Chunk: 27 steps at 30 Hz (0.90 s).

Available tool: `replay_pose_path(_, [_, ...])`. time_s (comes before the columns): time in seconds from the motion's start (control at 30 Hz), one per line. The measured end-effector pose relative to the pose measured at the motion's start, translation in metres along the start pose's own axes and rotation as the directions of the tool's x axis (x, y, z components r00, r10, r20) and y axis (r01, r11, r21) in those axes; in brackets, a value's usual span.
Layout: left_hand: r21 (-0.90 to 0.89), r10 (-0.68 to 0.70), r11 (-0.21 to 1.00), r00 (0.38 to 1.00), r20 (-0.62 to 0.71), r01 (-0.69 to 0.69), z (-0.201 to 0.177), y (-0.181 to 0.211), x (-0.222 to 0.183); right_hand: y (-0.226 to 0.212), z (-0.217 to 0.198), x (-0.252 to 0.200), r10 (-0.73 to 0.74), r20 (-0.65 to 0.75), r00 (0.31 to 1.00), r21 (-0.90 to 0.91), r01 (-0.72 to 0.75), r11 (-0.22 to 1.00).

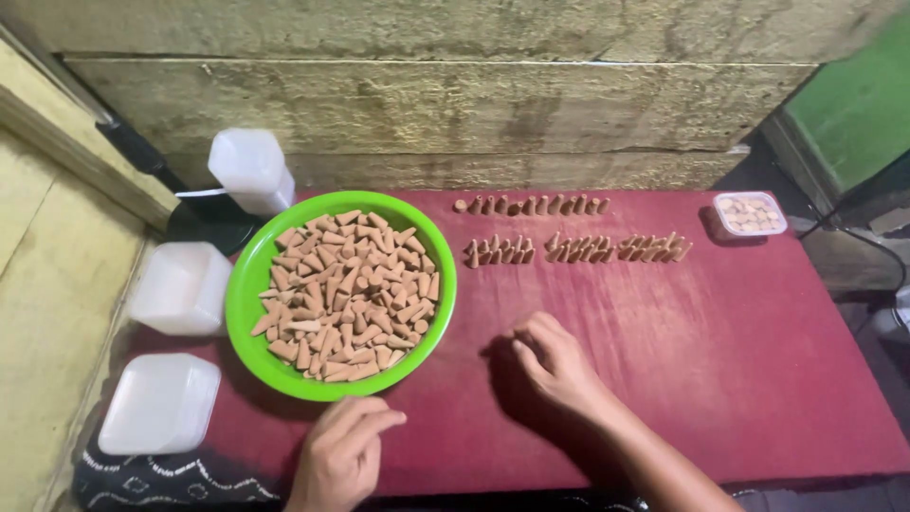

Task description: Arranging small incense cones from a bowl into neat rows on a table

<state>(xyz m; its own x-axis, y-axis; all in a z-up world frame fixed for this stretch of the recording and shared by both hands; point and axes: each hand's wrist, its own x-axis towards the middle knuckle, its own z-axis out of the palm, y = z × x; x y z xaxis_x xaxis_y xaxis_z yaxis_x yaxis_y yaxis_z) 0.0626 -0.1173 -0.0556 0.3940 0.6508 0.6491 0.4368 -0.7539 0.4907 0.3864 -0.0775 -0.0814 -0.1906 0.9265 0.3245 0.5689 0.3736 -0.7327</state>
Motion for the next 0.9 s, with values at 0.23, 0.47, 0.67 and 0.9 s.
replay_pose_path(0.23, [0.382,-0.357,0.861,0.934,-0.014,0.335,-0.049,-0.066,0.061,-0.04,0.072,0.089,-0.561,0.104,0.821,-0.19,0.57,0.799])
replay_pose_path(0.47, [0.493,-0.634,0.723,0.747,0.198,0.483,-0.043,-0.101,0.129,-0.044,0.091,0.092,-0.536,0.076,0.841,-0.115,0.541,0.833])
replay_pose_path(0.67, [0.617,-0.63,0.689,0.736,0.249,0.381,0.006,-0.108,0.128,-0.034,0.1,0.091,-0.528,-0.029,0.849,-0.123,0.521,0.845])
replay_pose_path(0.9, [0.542,-0.493,0.806,0.777,0.393,0.237,0.007,-0.068,0.089,0.012,0.12,0.079,-0.519,-0.191,0.833,-0.086,0.513,0.854])
